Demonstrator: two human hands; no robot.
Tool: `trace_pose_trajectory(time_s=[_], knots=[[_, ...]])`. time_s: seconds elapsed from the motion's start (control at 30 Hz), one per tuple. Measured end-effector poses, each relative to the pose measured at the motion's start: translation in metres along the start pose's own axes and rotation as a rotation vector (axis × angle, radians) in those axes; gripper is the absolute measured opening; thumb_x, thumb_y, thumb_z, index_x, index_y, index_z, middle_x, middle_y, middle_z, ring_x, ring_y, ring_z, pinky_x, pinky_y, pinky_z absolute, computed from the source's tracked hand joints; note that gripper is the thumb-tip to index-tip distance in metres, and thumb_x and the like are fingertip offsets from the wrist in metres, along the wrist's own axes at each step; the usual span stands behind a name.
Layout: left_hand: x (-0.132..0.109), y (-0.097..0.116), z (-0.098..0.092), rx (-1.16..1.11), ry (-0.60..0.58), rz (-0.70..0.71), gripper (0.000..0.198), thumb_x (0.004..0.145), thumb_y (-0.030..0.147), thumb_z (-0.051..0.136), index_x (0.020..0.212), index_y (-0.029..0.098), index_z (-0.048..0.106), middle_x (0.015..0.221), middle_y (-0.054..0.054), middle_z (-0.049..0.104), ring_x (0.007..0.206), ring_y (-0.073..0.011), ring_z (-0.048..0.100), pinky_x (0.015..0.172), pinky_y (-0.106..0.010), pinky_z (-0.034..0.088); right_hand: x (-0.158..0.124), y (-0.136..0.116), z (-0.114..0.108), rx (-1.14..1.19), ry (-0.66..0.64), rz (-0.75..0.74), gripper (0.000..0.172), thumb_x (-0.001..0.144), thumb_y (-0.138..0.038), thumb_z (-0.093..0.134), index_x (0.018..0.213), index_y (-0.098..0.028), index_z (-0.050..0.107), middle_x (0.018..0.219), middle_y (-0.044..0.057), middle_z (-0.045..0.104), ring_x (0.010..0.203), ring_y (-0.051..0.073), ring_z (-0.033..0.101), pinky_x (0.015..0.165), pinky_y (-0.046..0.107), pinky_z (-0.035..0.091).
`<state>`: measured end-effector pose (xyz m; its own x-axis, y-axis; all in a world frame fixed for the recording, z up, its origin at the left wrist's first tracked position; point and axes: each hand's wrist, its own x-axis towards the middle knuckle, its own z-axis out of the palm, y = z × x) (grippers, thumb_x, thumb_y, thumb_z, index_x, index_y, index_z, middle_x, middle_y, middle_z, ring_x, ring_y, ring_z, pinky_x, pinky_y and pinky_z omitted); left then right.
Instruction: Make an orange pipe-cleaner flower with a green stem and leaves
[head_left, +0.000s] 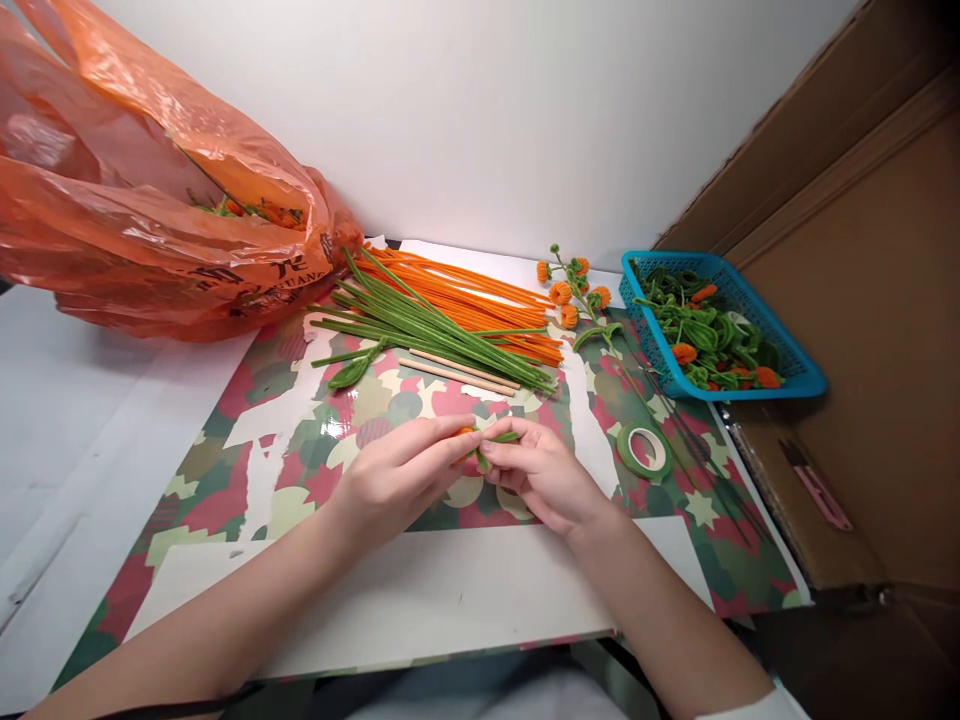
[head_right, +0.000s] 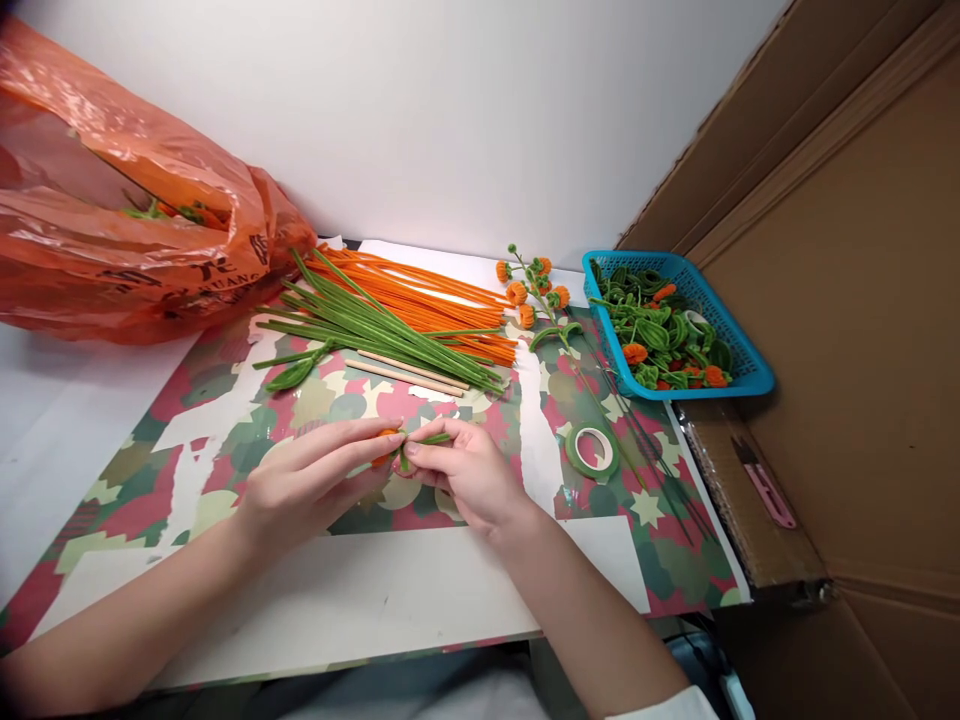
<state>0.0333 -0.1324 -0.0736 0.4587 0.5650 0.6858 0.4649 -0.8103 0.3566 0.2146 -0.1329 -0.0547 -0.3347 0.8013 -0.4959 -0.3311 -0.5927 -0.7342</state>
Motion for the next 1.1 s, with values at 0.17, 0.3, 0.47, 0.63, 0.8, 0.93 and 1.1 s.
trace_pose_trajectory(time_s=[0.17,0.3,0.47,0.63,0.8,0.93,1.1], knots=[[0.003,0.003,-0.001,-0.258,-0.017,-0.388,0.015,0.081,0.018,0.067,0.097,0.019,0.069,0.092,-0.006,0.076,0.077,-0.0177,0.073,0.07,-0.025,0.06,0.0,0.005,-0.004,-0.215,-0.014,-0.161,0.016,0.069,-0.028,0.074,0.076,-0.019,0.063,0.065,-0.002,0.062,0.061,0.012,0.058,0.058,0.025,0.045],[0.011,0.002,-0.005,-0.71,-0.163,-0.924,0.023,0.076,0.029,0.073,0.095,0.017,0.068,0.078,-0.004,0.074,0.066,-0.0174,0.071,0.057,-0.023,0.058,-0.001,0.006,-0.008,-0.944,0.072,-0.783,0.007,0.077,-0.017,0.067,0.083,-0.02,0.068,0.082,0.004,0.068,0.081,0.018,0.061,0.071,0.032,0.047],[0.015,-0.001,-0.007,-0.991,-0.283,-1.172,0.029,0.068,0.031,0.078,0.089,0.014,0.067,0.064,0.0,0.067,0.055,-0.0118,0.062,0.052,-0.021,0.052,-0.001,0.003,-0.013,-1.323,0.078,-1.129,0.006,0.082,-0.021,0.065,0.088,-0.02,0.067,0.086,0.003,0.071,0.085,0.019,0.06,0.08,0.036,0.038],[0.015,-0.001,-0.006,-1.014,-0.318,-1.274,0.037,0.061,0.03,0.082,0.089,0.011,0.066,0.061,0.001,0.064,0.054,-0.0103,0.058,0.053,-0.021,0.05,-0.002,0.001,-0.013,-1.383,0.008,-1.138,0.009,0.084,-0.018,0.057,0.078,-0.018,0.064,0.073,0.0,0.07,0.071,0.015,0.057,0.077,0.036,0.031],[0.017,0.003,-0.006,-0.951,-0.293,-1.235,0.036,0.062,0.034,0.081,0.087,0.013,0.066,0.058,0.002,0.062,0.054,-0.0114,0.058,0.052,-0.022,0.049,-0.002,0.004,-0.009,-1.234,0.091,-1.051,0.018,0.083,-0.017,0.057,0.065,-0.019,0.059,0.062,-0.002,0.066,0.063,0.014,0.055,0.071,0.033,0.033],[0.017,0.008,-0.007,-0.862,-0.234,-1.143,0.03,0.062,0.032,0.079,0.082,0.014,0.067,0.059,0.002,0.061,0.055,-0.0129,0.059,0.051,-0.023,0.049,-0.005,0.004,-0.005,-1.086,0.13,-0.914,0.02,0.079,-0.016,0.058,0.06,-0.021,0.056,0.058,-0.002,0.064,0.058,0.014,0.054,0.067,0.032,0.037],[0.015,0.006,-0.007,-0.861,-0.277,-1.136,0.034,0.066,0.038,0.078,0.087,0.014,0.067,0.061,0.0,0.064,0.056,-0.0157,0.062,0.052,-0.026,0.053,-0.007,0.002,-0.004,-1.187,0.099,-0.936,0.006,0.073,-0.017,0.059,0.068,-0.021,0.061,0.064,-0.001,0.067,0.064,0.016,0.057,0.07,0.034,0.036]])
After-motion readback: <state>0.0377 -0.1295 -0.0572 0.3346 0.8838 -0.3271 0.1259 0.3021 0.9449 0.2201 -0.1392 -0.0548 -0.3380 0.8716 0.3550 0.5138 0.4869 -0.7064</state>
